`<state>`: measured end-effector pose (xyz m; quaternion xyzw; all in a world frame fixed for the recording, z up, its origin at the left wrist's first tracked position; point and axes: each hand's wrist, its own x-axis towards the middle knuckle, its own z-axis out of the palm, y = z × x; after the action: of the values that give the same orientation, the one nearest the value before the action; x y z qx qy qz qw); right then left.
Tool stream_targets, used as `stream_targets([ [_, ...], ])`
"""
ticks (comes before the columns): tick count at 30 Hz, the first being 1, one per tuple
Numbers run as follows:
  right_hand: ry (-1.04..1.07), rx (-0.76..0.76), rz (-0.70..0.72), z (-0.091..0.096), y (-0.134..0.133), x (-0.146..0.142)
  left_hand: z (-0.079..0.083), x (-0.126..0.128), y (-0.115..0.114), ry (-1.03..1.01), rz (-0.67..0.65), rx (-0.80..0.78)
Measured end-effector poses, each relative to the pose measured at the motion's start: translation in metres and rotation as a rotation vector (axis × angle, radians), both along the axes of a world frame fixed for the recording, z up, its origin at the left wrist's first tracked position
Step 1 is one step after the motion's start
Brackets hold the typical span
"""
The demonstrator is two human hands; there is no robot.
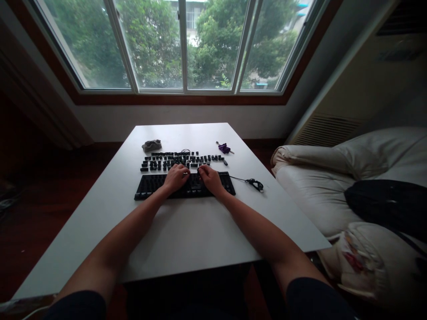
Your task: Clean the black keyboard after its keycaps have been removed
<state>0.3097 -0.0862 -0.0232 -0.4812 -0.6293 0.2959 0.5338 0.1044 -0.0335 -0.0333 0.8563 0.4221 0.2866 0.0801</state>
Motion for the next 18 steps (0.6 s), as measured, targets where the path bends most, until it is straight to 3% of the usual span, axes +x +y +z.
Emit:
stream_targets([
  [3,0.001,0.042,-0.030,0.002,0.004,0.005,0.005,-0.004,-0.017,0.022,-0.107,-0.022],
  [7,0.097,-0.055,0.002,-0.002,0.010,0.010,0.010,-0.004,-0.034,0.066,-0.290,-0.041],
  [18,0.450,-0.208,0.212,-0.008,0.012,0.010,0.013,-0.007,-0.040,0.042,-0.325,-0.045],
])
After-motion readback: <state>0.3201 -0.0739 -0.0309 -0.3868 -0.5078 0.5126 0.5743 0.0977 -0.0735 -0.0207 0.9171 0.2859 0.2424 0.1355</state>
